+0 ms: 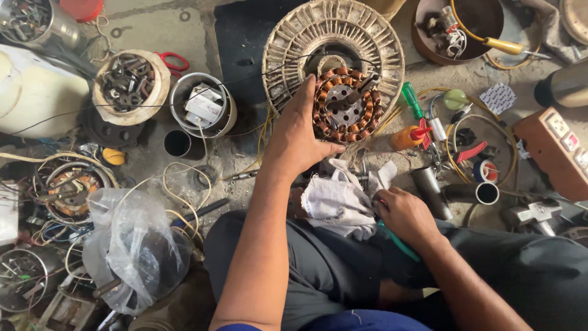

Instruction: The person is repairing an electric motor stator while sitting on the floor. They use a metal rod to tap the copper windings, a screwdriver to adjust components, and pliers to manipulate wires. The workspace is cluttered with various tools and motor parts.

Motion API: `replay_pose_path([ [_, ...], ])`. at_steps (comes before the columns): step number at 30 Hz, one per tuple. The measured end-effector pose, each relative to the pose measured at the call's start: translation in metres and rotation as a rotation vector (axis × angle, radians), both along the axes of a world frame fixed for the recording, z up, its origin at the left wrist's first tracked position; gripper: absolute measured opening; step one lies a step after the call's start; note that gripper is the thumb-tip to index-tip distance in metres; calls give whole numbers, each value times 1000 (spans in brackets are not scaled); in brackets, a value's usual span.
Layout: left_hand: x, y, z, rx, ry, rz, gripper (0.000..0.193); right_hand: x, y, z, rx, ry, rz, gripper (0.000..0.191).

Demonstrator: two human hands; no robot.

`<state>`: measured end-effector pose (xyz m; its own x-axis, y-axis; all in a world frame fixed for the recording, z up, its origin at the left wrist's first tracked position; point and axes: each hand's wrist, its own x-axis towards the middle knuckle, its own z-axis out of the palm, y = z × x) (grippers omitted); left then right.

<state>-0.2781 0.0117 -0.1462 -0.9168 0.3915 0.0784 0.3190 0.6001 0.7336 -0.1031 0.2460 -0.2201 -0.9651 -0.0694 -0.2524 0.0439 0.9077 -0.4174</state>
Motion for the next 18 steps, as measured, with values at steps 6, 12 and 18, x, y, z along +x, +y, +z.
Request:
replay_pose_path([
  [6, -3, 1, 5, -42, 32, -11, 136, -4, -3, 3, 51, -48, 35, 18],
  [12, -5, 3, 6, -6, 6, -13, 132, -6, 0, -1, 83, -70, 30, 20],
  [18, -5, 1, 8, 18, 18, -29, 131, -9, -6, 11, 10, 108, 22, 22],
])
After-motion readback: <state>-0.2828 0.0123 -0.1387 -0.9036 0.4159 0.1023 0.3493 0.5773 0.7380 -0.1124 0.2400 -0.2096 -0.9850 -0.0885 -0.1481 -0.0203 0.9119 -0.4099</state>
